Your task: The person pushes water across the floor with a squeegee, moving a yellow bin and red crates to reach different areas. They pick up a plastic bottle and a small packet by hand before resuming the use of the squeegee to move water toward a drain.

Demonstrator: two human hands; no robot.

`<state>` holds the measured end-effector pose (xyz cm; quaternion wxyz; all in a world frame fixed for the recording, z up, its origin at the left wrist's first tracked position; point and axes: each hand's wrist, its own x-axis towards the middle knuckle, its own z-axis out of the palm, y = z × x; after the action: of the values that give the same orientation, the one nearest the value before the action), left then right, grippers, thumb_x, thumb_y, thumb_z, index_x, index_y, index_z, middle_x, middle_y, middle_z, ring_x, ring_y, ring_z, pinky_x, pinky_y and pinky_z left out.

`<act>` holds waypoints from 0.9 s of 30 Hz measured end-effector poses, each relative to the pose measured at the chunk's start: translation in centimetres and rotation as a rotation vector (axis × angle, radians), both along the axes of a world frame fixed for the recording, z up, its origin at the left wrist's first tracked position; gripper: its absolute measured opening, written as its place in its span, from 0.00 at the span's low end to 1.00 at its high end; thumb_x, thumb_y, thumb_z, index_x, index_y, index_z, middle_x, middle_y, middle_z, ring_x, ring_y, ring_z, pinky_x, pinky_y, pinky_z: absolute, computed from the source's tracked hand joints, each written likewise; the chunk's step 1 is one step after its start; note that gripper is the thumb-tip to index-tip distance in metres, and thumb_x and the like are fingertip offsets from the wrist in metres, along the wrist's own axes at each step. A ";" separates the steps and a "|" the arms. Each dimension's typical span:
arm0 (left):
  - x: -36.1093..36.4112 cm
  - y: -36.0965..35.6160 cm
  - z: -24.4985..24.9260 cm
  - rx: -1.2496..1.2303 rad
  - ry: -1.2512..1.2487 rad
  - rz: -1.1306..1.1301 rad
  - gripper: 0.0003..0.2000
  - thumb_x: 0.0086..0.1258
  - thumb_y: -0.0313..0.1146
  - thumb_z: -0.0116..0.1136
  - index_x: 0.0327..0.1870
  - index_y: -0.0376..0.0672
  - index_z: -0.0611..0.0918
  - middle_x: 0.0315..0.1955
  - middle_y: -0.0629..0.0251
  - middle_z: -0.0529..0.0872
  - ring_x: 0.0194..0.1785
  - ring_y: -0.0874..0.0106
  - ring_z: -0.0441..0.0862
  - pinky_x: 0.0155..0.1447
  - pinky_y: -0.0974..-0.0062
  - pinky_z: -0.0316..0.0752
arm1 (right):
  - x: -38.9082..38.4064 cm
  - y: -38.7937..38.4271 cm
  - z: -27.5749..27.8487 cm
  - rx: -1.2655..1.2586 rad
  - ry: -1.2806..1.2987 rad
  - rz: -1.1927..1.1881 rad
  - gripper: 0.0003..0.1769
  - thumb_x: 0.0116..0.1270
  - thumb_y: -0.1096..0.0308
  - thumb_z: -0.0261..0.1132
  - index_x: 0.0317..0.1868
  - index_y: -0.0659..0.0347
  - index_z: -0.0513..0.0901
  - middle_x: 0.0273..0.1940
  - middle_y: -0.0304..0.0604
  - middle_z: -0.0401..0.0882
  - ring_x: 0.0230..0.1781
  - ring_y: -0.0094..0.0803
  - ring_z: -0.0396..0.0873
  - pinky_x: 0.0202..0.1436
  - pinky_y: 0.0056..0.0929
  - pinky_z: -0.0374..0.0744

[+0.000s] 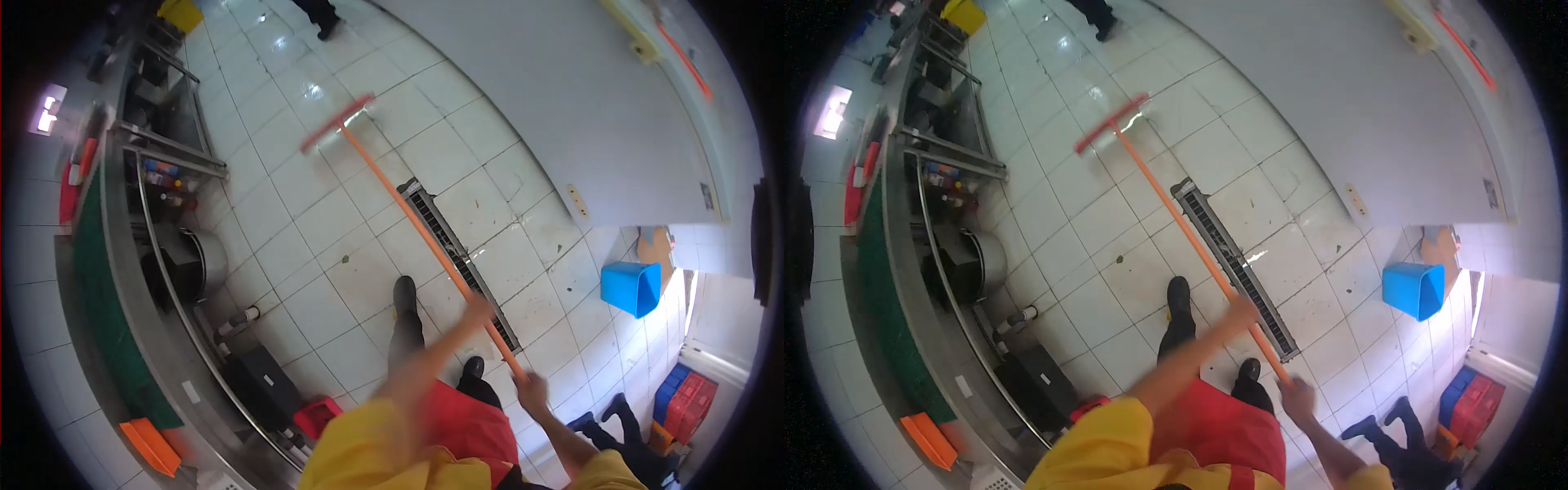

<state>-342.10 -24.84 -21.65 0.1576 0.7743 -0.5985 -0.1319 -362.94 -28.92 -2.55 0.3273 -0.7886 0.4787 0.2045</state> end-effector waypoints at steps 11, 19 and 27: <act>48.2 3.3 0.8 -0.038 -0.287 0.294 0.06 0.56 0.30 0.53 0.33 0.41 0.77 0.43 0.61 0.76 0.61 0.61 0.65 0.62 0.68 0.63 | 49.8 -0.1 -7.7 0.356 -0.357 -0.046 0.18 0.64 0.59 0.51 0.51 0.55 0.73 0.37 0.57 0.77 0.39 0.53 0.75 0.41 0.41 0.73; 32.4 0.5 0.6 0.575 -0.176 -0.098 0.08 0.43 0.39 0.63 0.23 0.48 0.81 0.26 0.62 0.81 0.43 0.64 0.77 0.66 0.60 0.55 | 23.6 2.2 -7.7 0.204 -0.326 -0.076 0.18 0.64 0.59 0.52 0.54 0.52 0.73 0.31 0.57 0.78 0.34 0.50 0.78 0.37 0.40 0.74; -2.1 -0.5 4.7 0.577 0.016 -0.333 0.04 0.44 0.33 0.59 0.22 0.46 0.83 0.24 0.63 0.83 0.34 0.65 0.81 0.46 0.62 0.70 | -10.4 1.1 0.5 0.275 -0.087 -0.107 0.19 0.65 0.61 0.52 0.54 0.56 0.73 0.32 0.56 0.79 0.34 0.43 0.80 0.36 0.36 0.75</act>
<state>-344.16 -25.39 -16.99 -0.0874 0.6773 -0.6536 -0.3262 -373.35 -27.83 -2.06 0.4630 -0.7178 0.4729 0.2161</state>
